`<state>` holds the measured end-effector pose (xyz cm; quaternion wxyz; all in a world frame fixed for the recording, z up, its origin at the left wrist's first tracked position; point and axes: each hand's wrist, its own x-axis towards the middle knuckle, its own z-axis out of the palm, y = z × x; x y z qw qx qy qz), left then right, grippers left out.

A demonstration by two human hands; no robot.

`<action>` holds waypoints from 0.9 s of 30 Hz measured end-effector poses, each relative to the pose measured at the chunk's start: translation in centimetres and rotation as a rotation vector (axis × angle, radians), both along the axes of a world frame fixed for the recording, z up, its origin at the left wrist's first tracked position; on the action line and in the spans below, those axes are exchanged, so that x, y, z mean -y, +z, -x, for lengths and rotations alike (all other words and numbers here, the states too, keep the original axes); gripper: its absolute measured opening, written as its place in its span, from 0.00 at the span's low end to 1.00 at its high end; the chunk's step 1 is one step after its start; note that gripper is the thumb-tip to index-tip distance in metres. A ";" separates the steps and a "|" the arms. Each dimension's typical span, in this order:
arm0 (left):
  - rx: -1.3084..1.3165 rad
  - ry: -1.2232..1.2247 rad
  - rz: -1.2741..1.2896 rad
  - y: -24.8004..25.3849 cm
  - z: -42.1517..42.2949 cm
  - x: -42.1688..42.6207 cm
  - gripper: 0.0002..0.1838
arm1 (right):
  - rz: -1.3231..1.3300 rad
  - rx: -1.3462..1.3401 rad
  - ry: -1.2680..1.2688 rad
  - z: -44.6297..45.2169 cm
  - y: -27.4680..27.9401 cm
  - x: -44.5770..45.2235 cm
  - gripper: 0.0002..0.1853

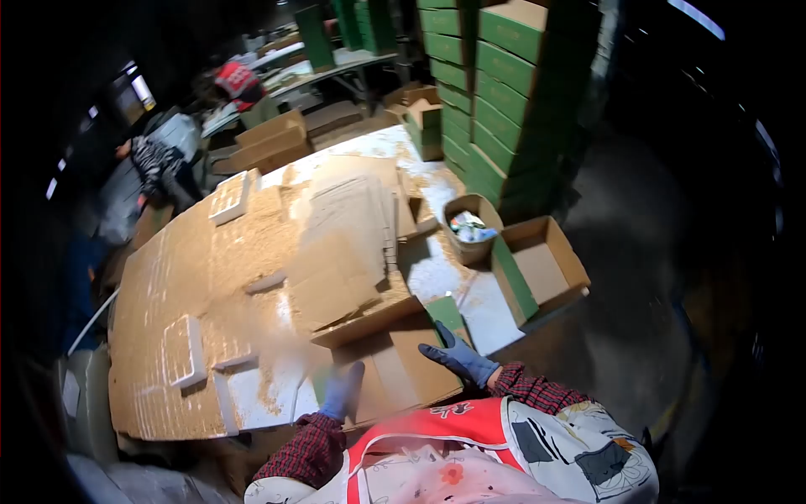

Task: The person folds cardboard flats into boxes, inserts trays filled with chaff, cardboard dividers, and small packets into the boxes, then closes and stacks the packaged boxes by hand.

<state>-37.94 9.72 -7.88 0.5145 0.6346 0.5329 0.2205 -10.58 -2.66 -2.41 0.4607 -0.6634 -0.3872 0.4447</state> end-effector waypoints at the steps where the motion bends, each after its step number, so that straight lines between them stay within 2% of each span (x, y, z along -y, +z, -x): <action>1: -0.033 -0.013 0.040 0.1 -1.2 -0.1 0.29 | -0.021 -0.065 -0.035 -0.7 -0.1 1.4 0.51; 2: 0.099 -0.076 0.089 3.2 -3.7 0.2 0.23 | -0.125 -0.129 -0.147 -1.6 -0.7 2.7 0.49; 3: 0.185 -0.121 0.183 3.0 -5.8 -0.2 0.29 | -0.114 -0.125 -0.226 -3.2 -0.6 4.7 0.49; 4: 0.265 -0.161 0.283 2.8 -7.8 -0.5 0.35 | -0.220 -0.150 -0.350 -5.2 -0.1 6.5 0.46; 5: 0.365 -0.282 0.253 5.1 -11.3 -0.4 0.29 | -0.332 -0.170 -0.455 -7.0 0.5 8.2 0.43; 7: 0.575 -0.480 0.183 9.3 -17.8 -0.1 0.22 | -0.385 -0.025 -0.696 -10.3 3.2 13.3 0.34; 9: 0.618 -0.614 0.186 6.1 -25.6 -0.1 0.22 | -0.469 -0.349 -0.869 -12.6 4.8 18.4 0.27; 11: 0.248 -1.008 -0.788 7.5 -32.2 1.4 0.26 | -0.611 -0.405 -1.002 -15.0 4.2 22.8 0.24; 13: -0.095 -1.142 -1.339 5.7 -37.1 2.9 0.32 | -0.726 -0.445 -1.094 -15.9 4.4 25.1 0.23; 14: -0.082 -1.252 -1.330 4.9 -38.8 3.1 0.31 | -0.830 -0.498 -1.164 -16.3 4.4 26.1 0.23; 15: -0.108 -1.288 -1.374 4.0 -40.5 3.4 0.24 | -0.839 -0.491 -1.180 -16.6 3.9 27.0 0.23; 17: -0.245 -1.381 -1.100 3.6 -43.1 5.2 0.18 | -0.856 -0.336 -1.347 -17.7 1.9 28.2 0.22; 18: -0.179 -1.351 -1.135 4.1 -43.2 6.3 0.17 | -0.862 -0.336 -1.353 -18.5 0.9 28.6 0.22; 19: -0.248 -1.400 -1.025 5.5 -43.0 7.5 0.17 | -0.849 -0.361 -1.372 -19.3 0.0 28.8 0.22; 21: 0.301 -1.184 -0.873 5.3 -43.0 7.5 0.17 | -0.830 -0.391 -1.392 -20.7 -1.8 28.7 0.22; 22: 0.425 -0.989 -0.991 7.7 -43.5 6.3 0.18 | -0.831 -0.371 -1.336 -21.6 -2.6 28.2 0.22; 23: 0.421 -0.769 -0.995 7.4 -44.2 4.2 0.20 | -0.834 -0.353 -1.282 -22.2 -2.8 27.4 0.22; 24: 0.436 -0.556 -0.717 4.4 -44.9 1.2 0.22 | -0.779 -0.381 -1.246 -22.4 -1.8 26.1 0.22; 25: 0.429 -0.556 -0.719 3.0 -45.1 -0.9 0.22 | -0.778 -0.388 -1.245 -22.7 -0.8 24.6 0.22; 26: 0.307 -0.695 0.006 2.0 -44.9 -2.7 0.27 | -0.682 -0.499 -1.158 -23.0 0.2 23.0 0.23; 27: 0.263 -0.795 0.338 1.5 -44.6 -2.7 0.31 | -0.584 -0.603 -1.062 -23.1 0.8 21.7 0.24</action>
